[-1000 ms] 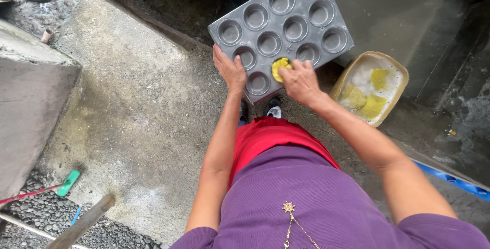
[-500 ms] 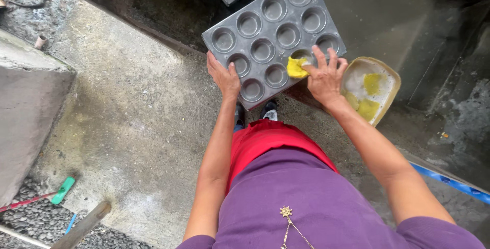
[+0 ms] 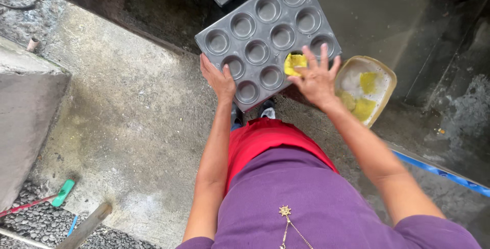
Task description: The person washes two metal muffin trays in an outdoor concrete sink using a yellow sponge and water. They scrub the inside of the cups and the surface of the trays, rinsing them under running water.
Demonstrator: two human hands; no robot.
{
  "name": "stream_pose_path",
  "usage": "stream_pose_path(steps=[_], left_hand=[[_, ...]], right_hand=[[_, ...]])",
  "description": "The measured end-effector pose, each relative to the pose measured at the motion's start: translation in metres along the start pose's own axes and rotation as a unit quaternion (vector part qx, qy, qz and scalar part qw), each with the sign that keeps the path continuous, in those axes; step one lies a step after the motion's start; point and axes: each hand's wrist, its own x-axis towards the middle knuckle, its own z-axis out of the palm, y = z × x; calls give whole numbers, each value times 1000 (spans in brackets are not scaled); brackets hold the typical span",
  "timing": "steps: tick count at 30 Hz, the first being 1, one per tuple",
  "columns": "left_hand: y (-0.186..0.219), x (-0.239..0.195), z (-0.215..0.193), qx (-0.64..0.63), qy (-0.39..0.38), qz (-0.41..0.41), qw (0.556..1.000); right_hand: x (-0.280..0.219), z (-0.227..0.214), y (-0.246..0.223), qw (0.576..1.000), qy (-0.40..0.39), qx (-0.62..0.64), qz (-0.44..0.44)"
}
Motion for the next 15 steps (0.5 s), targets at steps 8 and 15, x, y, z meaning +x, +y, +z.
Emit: stream_pose_path(steps=[8, 15], left_hand=[[7, 3, 0, 18, 8, 2, 1000], [8, -4, -5, -1, 5, -19, 1000]], right_hand=[[25, 7, 71, 988, 109, -85, 66], [8, -3, 30, 988, 99, -6, 117]])
